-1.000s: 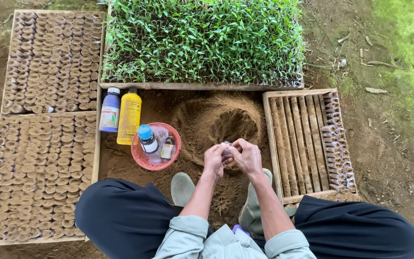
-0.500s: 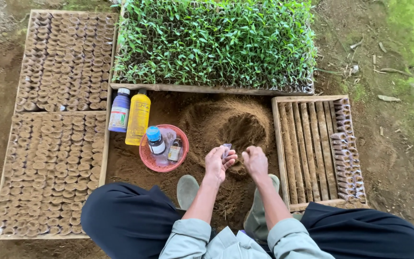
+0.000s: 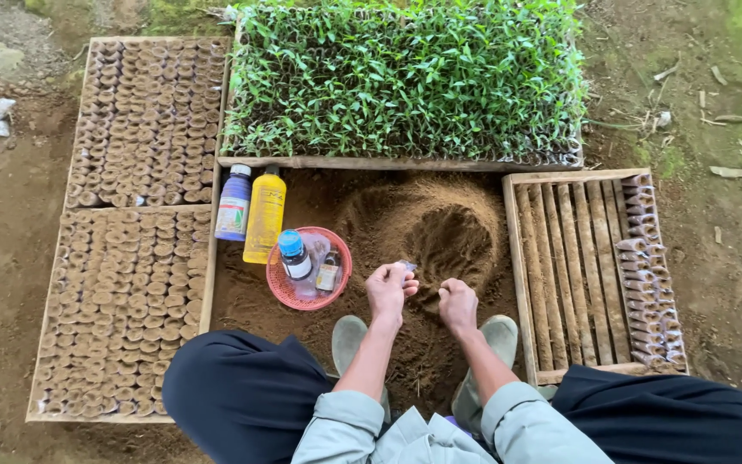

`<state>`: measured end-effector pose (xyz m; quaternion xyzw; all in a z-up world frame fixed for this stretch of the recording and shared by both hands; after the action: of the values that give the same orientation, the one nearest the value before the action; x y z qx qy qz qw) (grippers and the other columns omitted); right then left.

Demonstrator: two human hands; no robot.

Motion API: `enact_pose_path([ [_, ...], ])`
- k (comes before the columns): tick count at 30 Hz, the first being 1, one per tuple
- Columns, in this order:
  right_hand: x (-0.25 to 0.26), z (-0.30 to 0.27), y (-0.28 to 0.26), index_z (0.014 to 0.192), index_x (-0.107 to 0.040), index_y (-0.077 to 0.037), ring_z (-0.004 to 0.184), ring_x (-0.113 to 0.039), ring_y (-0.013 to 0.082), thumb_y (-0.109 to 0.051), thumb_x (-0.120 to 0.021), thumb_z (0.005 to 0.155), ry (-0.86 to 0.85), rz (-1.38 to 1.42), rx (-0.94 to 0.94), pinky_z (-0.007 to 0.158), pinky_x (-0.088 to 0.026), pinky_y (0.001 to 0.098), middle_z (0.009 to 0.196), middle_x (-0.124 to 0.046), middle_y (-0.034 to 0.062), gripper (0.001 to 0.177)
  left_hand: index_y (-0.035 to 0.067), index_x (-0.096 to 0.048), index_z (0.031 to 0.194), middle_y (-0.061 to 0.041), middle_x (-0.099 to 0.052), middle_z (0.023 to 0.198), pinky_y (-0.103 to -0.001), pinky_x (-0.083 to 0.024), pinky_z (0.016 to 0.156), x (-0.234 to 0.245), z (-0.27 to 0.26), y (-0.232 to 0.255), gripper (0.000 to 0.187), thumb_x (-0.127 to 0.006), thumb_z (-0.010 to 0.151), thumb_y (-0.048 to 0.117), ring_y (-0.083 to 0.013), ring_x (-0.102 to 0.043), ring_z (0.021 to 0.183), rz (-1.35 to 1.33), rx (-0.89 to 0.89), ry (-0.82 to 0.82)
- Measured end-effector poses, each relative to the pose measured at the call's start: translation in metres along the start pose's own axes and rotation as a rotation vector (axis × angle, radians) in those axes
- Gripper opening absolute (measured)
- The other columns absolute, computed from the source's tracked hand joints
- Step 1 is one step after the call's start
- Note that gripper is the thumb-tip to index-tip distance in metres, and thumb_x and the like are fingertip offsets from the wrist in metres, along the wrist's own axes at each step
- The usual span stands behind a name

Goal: The person sits on the ground and repeatedly picks up small seedlings from a tray, places them into small soil pellets, and arranges the pellets into a wooden tray. The person handles the seedlings and soil pellets by hand.

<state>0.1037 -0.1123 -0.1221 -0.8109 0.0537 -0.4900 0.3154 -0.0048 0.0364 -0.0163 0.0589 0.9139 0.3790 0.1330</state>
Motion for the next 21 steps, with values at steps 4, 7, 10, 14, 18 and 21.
enact_pose_path([
  [4,0.032,-0.007,-0.033,0.100,-0.071,0.001,0.054,-0.068,0.0167,0.003,-0.069,0.087,-0.065,0.758,-0.330,0.045,-0.058,0.0264,0.069,-0.070,0.0151,0.013,0.000,-0.069,0.096,-0.023,-0.073,0.080,-0.022,-0.064,0.049,-0.004,-0.001,-0.003,0.015,-0.059,0.097,0.011,-0.0204,-0.073,0.057,0.039,-0.036,0.010],
  [7,0.072,-0.023,-0.075,0.108,-0.069,0.003,0.068,-0.074,0.0155,0.001,-0.068,0.091,-0.178,1.068,-0.391,0.059,-0.063,0.0205,0.085,-0.073,0.0143,0.017,0.000,-0.070,0.096,-0.022,-0.074,0.080,-0.021,-0.064,0.049,-0.005,0.004,-0.013,0.015,-0.062,0.097,0.013,-0.0190,-0.073,0.057,0.068,-0.075,0.014],
  [10,0.085,-0.029,-0.095,0.102,-0.073,-0.002,0.068,-0.073,0.0136,-0.015,-0.074,0.093,-0.274,1.058,-0.347,0.056,-0.060,0.0164,0.081,-0.074,0.0118,0.015,0.000,-0.070,0.094,-0.022,-0.074,0.079,-0.024,-0.065,0.049,-0.007,0.002,-0.018,0.015,-0.063,0.096,0.013,-0.0201,-0.073,0.057,0.090,-0.099,0.014],
  [14,0.087,-0.034,-0.116,0.092,-0.075,-0.003,0.059,-0.067,0.0101,-0.018,-0.078,0.092,-0.308,0.997,-0.258,0.047,-0.053,0.0142,0.072,-0.072,0.0119,0.016,-0.001,-0.071,0.093,-0.022,-0.074,0.078,-0.026,-0.065,0.050,-0.009,-0.002,-0.014,0.016,-0.064,0.096,0.013,-0.0203,-0.073,0.056,0.115,-0.134,0.012],
  [18,0.088,-0.037,-0.125,0.090,-0.074,0.000,0.056,-0.064,0.0086,-0.011,-0.079,0.088,-0.294,0.953,-0.224,0.044,-0.049,0.0130,0.070,-0.071,0.0130,0.012,-0.001,-0.071,0.093,-0.022,-0.073,0.076,-0.027,-0.065,0.049,-0.007,0.003,-0.020,0.016,-0.065,0.096,0.013,-0.0201,-0.072,0.055,0.100,-0.149,0.013],
  [21,0.097,-0.043,-0.137,0.086,-0.074,0.000,0.054,-0.062,0.0082,-0.007,-0.079,0.084,-0.272,0.929,-0.237,0.044,-0.047,0.0128,0.068,-0.070,0.0119,0.009,-0.001,-0.072,0.090,-0.018,-0.071,0.072,-0.028,-0.064,0.048,-0.007,0.002,-0.016,0.014,-0.067,0.095,0.011,-0.0190,-0.071,0.054,0.082,-0.153,0.017],
])
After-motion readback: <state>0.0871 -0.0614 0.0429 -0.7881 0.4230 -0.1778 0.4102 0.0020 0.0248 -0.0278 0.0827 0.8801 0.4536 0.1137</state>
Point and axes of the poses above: each hand's wrist, its own z-axis towards the middle knuckle, its own x-axis out of the back of the hand, y = z × x, the point moved 2 cm from there along z, towards the middle knuckle
